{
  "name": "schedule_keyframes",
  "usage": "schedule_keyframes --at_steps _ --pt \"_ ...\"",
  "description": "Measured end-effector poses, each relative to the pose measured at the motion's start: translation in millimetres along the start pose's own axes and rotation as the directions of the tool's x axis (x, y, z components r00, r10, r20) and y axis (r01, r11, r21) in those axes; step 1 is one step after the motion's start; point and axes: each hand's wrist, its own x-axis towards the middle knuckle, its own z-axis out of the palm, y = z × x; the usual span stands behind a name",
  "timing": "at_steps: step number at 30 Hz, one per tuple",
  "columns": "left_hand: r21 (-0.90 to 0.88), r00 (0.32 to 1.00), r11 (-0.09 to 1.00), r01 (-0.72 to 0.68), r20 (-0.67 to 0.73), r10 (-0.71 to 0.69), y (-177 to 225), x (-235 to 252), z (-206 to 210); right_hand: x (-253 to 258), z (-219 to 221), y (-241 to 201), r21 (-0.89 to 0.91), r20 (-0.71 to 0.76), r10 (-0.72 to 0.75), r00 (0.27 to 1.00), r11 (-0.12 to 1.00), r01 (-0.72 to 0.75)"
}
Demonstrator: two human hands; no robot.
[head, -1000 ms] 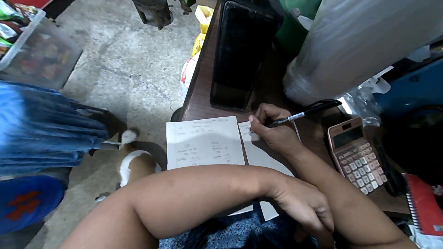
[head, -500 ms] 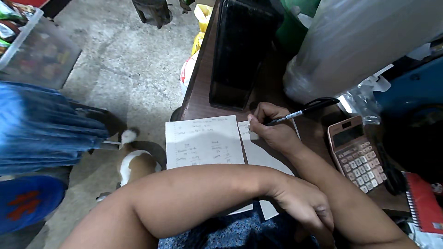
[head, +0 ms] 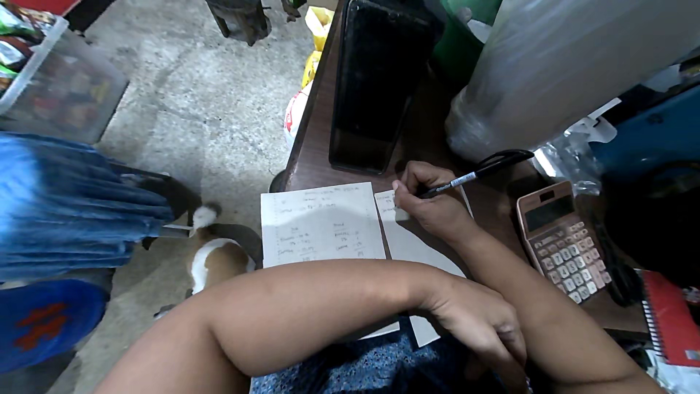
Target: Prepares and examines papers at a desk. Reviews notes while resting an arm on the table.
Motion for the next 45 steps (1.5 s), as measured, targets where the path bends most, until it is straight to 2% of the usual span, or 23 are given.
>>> schedule_keyframes --at_steps 15,23,45 --pt "-0.016 1.0 1.0 -0.022 0.0 0.022 -3.8 0.2 -0.4 -3.6 -9.2 4.5 0.08 -0.015 -0.003 1.0 0.997 0.004" --pt "-0.029 1.0 1.0 0.008 0.01 -0.008 -1.3 0.3 -1.9 -4.0 -9.2 3.3 0.044 -0.019 0.014 1.0 0.999 -0.014" --pt "0.009 1.0 1.0 -0.029 -0.008 0.029 -4.1 1.1 0.7 -3.0 -8.7 1.6 0.028 -0.047 0.024 0.999 0.999 -0.022"
